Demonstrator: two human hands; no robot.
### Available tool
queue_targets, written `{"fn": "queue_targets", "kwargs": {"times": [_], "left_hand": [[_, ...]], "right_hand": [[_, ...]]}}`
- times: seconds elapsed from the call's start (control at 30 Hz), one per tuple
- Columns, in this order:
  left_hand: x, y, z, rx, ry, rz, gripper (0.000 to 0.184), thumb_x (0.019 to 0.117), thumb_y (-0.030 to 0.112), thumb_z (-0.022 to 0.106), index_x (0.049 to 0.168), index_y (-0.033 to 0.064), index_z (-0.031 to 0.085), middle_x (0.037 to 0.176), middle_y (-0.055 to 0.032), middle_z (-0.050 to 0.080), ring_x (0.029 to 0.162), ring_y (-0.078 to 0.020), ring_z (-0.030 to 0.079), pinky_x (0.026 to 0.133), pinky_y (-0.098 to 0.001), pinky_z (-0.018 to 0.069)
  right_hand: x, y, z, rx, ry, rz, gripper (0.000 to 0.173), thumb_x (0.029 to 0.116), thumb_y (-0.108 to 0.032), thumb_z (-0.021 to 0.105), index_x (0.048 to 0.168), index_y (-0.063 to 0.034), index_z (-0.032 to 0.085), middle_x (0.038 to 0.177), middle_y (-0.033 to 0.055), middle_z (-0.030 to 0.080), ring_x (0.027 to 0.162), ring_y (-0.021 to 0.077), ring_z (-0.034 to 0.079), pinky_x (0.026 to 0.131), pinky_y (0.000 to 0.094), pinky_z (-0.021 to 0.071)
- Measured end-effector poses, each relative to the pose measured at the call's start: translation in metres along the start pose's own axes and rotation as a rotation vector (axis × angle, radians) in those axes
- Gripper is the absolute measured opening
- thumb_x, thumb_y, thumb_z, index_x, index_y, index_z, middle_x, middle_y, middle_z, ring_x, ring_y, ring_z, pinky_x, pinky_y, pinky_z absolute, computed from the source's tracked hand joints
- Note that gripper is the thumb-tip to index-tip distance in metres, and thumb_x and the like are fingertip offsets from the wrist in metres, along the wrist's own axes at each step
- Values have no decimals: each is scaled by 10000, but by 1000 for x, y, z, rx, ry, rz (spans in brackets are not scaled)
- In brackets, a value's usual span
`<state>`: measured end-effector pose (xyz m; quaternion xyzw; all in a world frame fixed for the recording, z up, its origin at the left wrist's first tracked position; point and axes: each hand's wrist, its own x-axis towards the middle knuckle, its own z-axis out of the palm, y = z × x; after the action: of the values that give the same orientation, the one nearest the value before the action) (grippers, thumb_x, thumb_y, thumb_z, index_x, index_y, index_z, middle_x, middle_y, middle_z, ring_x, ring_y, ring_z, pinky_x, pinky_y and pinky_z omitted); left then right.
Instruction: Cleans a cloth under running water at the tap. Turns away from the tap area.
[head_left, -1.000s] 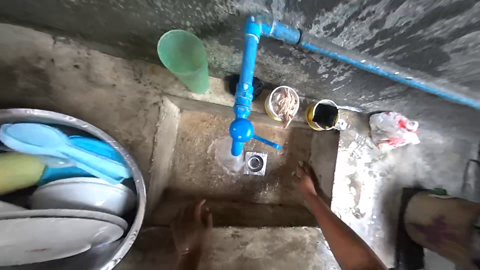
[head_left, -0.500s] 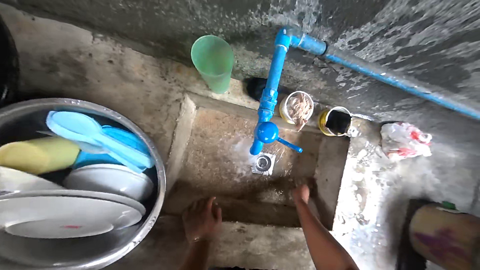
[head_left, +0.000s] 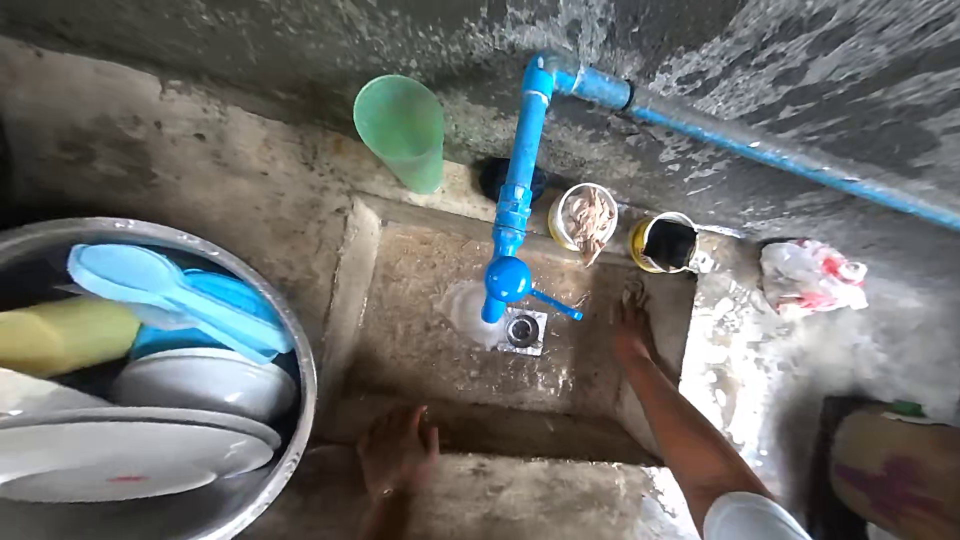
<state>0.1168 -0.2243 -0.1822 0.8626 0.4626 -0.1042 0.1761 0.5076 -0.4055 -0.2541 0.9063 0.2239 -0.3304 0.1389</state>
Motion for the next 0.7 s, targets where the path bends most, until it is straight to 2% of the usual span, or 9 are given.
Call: {"fn": "queue_targets", "kwargs": {"times": [0.07,0.17,0.23,0.3,0.37,0.43,0.57,0.63,0.7], "left_hand": [[-1,0,0,13,11,-3,407,896,331,480,1092,122,769,1082,-140,747,1074,-394,681,930,-636,459],[-1,2,-3,2,-20,-13,385,904,315,507,1103,110,765,1089,-149,745,1081,-411,675,931,-640,459],[1,1,-3,9,12,13,397,899,319,492,1073,96,771,1056,-151,750,1038,-407,692,902,-631,477],[1,1,-2,23,14,11,404,899,325,483,1059,96,775,1041,-146,753,1027,-394,696,908,-620,474],[1,1,-1,37,11,4,401,901,326,481,1062,107,775,1041,-139,753,1027,-383,697,917,-612,472],[1,3,-2,36,14,2,398,921,324,473,1058,102,774,1037,-140,754,1019,-381,698,924,-610,469],[1,0,3,31,61,18,405,911,334,469,1029,108,783,1005,-131,759,997,-375,706,909,-608,479],[1,1,2,19,57,13,395,911,323,476,1041,109,781,1026,-133,758,1008,-383,703,903,-613,481],[-1,2,-3,9,20,2,377,921,309,493,1063,107,777,1057,-136,756,1032,-399,696,921,-620,474]], "right_hand": [[-17,-8,25,135,26,98,599,1054,-47,429,1617,-15,227,1670,279,171,1547,441,192,1242,549,248],[-48,-38,37,319,0,241,625,997,-82,577,1577,-73,344,1578,306,357,1348,470,517,1048,548,509],[-47,-64,35,391,4,219,754,890,-37,683,1575,-99,375,1622,313,248,1338,533,477,1038,582,494],[-41,-90,31,449,37,116,737,848,-22,710,1536,-104,459,1638,283,243,1404,551,369,1110,605,408],[-35,-104,27,556,62,-41,586,866,-43,711,1436,-105,589,1567,241,411,1397,479,420,1139,570,393],[-34,-102,22,688,57,-153,446,895,-43,692,1337,-88,665,1426,231,561,1320,388,540,1112,507,450],[-73,-79,18,590,7,86,612,868,-24,702,1456,-55,537,1502,312,443,1362,497,456,1116,585,416],[-92,-74,26,365,-235,240,771,889,-104,730,1560,-48,356,1546,326,366,1352,510,471,1080,587,459],[-103,-79,47,215,-479,284,838,918,-176,726,1590,-23,248,1538,317,389,1331,453,527,1062,542,490]]}}
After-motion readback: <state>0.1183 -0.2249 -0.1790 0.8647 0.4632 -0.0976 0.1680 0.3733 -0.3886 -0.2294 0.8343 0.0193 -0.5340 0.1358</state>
